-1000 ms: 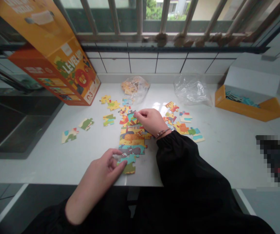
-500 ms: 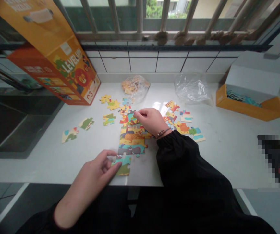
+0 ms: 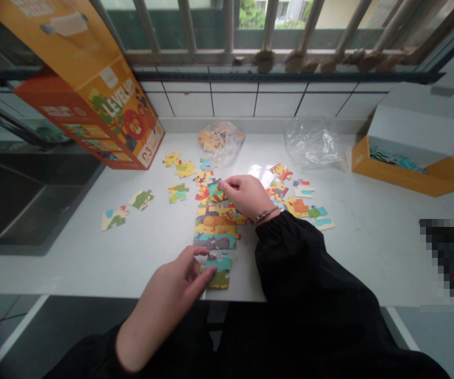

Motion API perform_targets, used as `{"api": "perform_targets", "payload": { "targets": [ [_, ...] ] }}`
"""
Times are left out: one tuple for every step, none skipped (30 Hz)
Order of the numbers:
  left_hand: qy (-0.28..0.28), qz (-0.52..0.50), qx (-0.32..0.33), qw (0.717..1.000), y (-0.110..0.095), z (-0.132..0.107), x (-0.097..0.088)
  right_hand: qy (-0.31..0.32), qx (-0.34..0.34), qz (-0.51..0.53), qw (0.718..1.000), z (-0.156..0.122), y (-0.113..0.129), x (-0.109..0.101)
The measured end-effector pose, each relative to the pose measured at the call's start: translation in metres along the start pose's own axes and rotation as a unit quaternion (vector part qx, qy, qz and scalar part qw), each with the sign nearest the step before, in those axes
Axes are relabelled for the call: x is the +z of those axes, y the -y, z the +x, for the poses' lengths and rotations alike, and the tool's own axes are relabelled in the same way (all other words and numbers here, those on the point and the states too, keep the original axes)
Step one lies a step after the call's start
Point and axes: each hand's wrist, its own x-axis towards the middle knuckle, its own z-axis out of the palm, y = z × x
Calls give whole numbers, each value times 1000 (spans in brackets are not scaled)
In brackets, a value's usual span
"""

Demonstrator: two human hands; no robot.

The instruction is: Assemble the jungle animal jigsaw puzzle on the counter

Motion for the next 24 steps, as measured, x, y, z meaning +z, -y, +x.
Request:
{"api": "perform_targets", "payload": {
  "targets": [
    [0, 11, -1, 1000, -2, 1, 3, 1, -2, -1, 1000, 0, 0, 0],
    [-1, 23, -3, 1000, -4, 2, 5, 0, -4, -1, 1000, 0, 0, 0],
    [-3, 37, -7, 999, -7, 3, 7, 1, -6, -1, 1000, 0, 0, 0],
    [-5, 52, -13, 999, -9, 4, 8, 0, -6, -1, 1000, 0, 0, 0],
    [-7, 67, -18, 998, -11, 5, 9, 1, -6, -1, 1000, 0, 0, 0],
    [-8, 80, -25, 996, -13, 6, 10, 2, -6, -1, 1000, 1, 0, 0],
    [-10, 92, -31, 995, -15, 7, 11, 3, -7, -2, 1000, 1, 1, 0],
    [-10, 101, -37, 994, -16, 7, 11, 4, -8, -3, 1000, 1, 1, 0],
    [-11, 110, -43, 993, -18, 8, 11, 4, -9, -5, 1000, 1, 2, -1],
    [-13, 118, -48, 992, -19, 8, 11, 3, -10, -8, 1000, 1, 2, -1],
    [-15, 127, -50, 991, -21, 9, 12, 3, -10, -10, 1000, 1, 3, -1],
    [-20, 136, -50, 989, -22, 9, 13, 3, -10, -11, 1000, 1, 3, -1],
    [-25, 145, -47, 988, -22, 9, 14, 2, -10, -11, 1000, 1, 3, -1],
    [-31, 153, -42, 987, -23, 9, 15, 2, -11, -11, 1000, 1, 3, -1],
    [-39, 160, -36, 986, -22, 9, 16, 1, -11, -10, 1000, 1, 3, -1],
    [-48, 163, -29, 985, -21, 9, 17, 1, -12, -10, 1000, 1, 2, 0],
    [-60, 161, -18, 985, -20, 9, 19, 0, -12, -9, 1000, 1, 2, 0],
    [-74, 152, 2, 986, -18, 9, 20, 0, -13, -9, 1000, 1, 2, 0],
    [-90, 137, 33, 986, -15, 8, 20, 0, -13, -9, 1000, 1, 1, 0],
    [-110, 119, 76, 984, -12, 7, 20, 0, -13, -10, 1000, 1, 1, 0],
    [-131, 101, 129, 978, -9, 7, 20, 0, -13, -11, 1000, 1, 0, 0],
    [-149, 85, 182, 968, -6, 5, 20, 0, -14, -11, 1000, 1, 0, 0],
    [-159, 77, 228, 958, -3, 4, 19, 0, -15, -11, 1000, 1, -1, 1],
    [-160, 78, 264, 948, 0, 2, 18, 0, -16, -10, 1000, 2, -1, 1]
  ]
}}
